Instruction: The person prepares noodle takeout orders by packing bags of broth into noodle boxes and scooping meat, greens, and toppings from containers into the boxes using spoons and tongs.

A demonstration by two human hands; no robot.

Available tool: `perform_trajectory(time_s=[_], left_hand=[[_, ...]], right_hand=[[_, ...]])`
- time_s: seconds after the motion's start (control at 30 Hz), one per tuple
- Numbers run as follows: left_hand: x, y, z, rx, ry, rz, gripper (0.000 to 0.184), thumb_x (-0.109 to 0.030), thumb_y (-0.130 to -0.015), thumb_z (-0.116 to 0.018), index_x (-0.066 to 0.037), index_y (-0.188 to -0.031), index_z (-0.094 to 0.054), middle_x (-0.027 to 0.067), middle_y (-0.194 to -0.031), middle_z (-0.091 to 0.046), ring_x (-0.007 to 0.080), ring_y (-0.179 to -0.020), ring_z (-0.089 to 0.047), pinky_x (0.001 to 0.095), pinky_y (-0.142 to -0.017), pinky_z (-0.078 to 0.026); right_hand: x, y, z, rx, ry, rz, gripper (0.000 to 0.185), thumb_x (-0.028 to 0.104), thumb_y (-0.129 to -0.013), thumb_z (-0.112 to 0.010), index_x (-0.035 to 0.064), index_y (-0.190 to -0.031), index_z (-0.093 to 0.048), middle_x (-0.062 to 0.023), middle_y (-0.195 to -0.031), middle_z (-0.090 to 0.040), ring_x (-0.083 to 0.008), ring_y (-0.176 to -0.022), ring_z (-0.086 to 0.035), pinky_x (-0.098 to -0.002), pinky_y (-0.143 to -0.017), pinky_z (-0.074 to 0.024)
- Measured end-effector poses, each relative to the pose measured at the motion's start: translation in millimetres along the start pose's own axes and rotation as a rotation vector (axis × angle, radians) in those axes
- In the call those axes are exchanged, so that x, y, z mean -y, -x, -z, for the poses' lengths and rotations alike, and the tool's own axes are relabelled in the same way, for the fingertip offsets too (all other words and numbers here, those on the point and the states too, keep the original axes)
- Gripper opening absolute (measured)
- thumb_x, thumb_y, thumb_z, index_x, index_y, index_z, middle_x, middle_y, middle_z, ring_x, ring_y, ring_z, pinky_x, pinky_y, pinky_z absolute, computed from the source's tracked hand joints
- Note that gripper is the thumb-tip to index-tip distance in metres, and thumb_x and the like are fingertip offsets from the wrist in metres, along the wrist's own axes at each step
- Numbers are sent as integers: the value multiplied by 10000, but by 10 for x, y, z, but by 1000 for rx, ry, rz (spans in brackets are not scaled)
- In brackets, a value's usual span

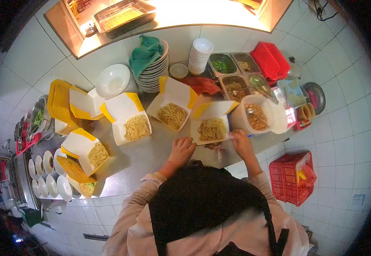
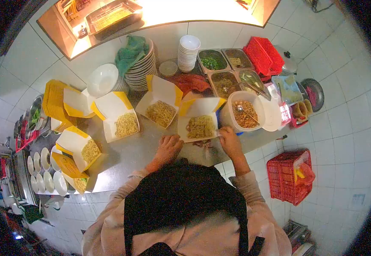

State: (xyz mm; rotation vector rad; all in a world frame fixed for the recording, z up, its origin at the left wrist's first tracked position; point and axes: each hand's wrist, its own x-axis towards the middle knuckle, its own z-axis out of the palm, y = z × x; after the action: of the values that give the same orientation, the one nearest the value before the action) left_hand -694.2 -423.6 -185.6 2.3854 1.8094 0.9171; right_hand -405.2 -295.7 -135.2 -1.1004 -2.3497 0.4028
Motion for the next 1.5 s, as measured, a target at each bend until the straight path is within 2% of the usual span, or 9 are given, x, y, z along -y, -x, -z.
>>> perform_trajectory(time_s=[0.07,0.17,0.4,0.6,0.87,1.07,1.17,1.3,1.5], left_hand=[[-25,63,29,52,-12,-4,216,-175,-821,-653,-119,-1028,-627,78,-1096,-568,290,-1106,-523,508,-957,-383],[-77,196,148,105,-31,10,187,-182,-814,-652,-112,-983,-616,77,-1036,-561,280,-1094,-525,496,-933,-387],[-274,271,731,36,163,334,362,-288,-856,-672,-85,-1146,-600,88,-1094,-579,286,-1105,-512,477,-953,-392],[-382,-132,775,-144,1927,824,364,-277,-929,-661,-24,-1174,-572,90,-1098,-637,201,-987,-604,355,-815,-497],[-245,272,415,-27,825,1175,242,-220,-910,-677,1,-903,-577,105,-725,-649,173,-682,-671,364,-626,-538],[-262,374,210,-141,430,1027,194,-179,-906,-635,-14,-872,-537,170,-694,-638,340,-604,-643,454,-565,-509],[-344,369,233,-128,178,965,160,-173,-910,-590,-29,-896,-521,215,-714,-632,425,-647,-624,507,-592,-498],[-517,301,460,65,38,1045,162,-207,-930,-552,-53,-905,-509,218,-757,-633,441,-724,-615,541,-641,-483],[-638,260,574,-288,-104,633,222,-216,-920,-593,-9,-984,-545,189,-839,-608,422,-690,-588,483,-638,-488]], right_hand=[[367,-189,259,-92,-154,24,175,143,-945,-575,74,-1072,-674,-66,-896,-638,-265,-722,-639,-362,-607,-529],[888,-346,524,7,-995,-593,230,192,-1014,-512,66,-1151,-647,4,-839,-614,-105,-597,-531,-226,-497,-432],[1482,-663,355,36,-1568,-880,302,306,-1049,-460,74,-1188,-592,37,-823,-601,-57,-598,-522,-203,-461,-403],[1175,-491,-201,221,-1548,-774,277,302,-1045,-470,90,-1156,-610,16,-828,-607,-95,-661,-579,-251,-551,-492],[-13,-326,-876,171,-418,-339,314,306,-999,-560,27,-1142,-576,-6,-821,-596,-99,-653,-554,-271,-585,-480],[92,-417,-730,283,-1095,-730,471,245,-939,-652,19,-1305,-461,-98,-935,-622,-203,-898,-616,-337,-781,-501],[288,-450,-525,218,-383,-230,621,205,-873,-690,76,-1393,-376,-188,-1092,-616,-332,-936,-643,-425,-816,-510],[411,-488,-579,256,-365,-78,688,105,-816,-728,79,-1393,-354,-214,-1043,-616,-356,-938,-645,-436,-835,-511],[477,-426,-679,277,-763,-210,598,10,-834,-691,80,-1352,-399,-167,-1022,-640,-278,-895,-658,-384,-771,-539]])
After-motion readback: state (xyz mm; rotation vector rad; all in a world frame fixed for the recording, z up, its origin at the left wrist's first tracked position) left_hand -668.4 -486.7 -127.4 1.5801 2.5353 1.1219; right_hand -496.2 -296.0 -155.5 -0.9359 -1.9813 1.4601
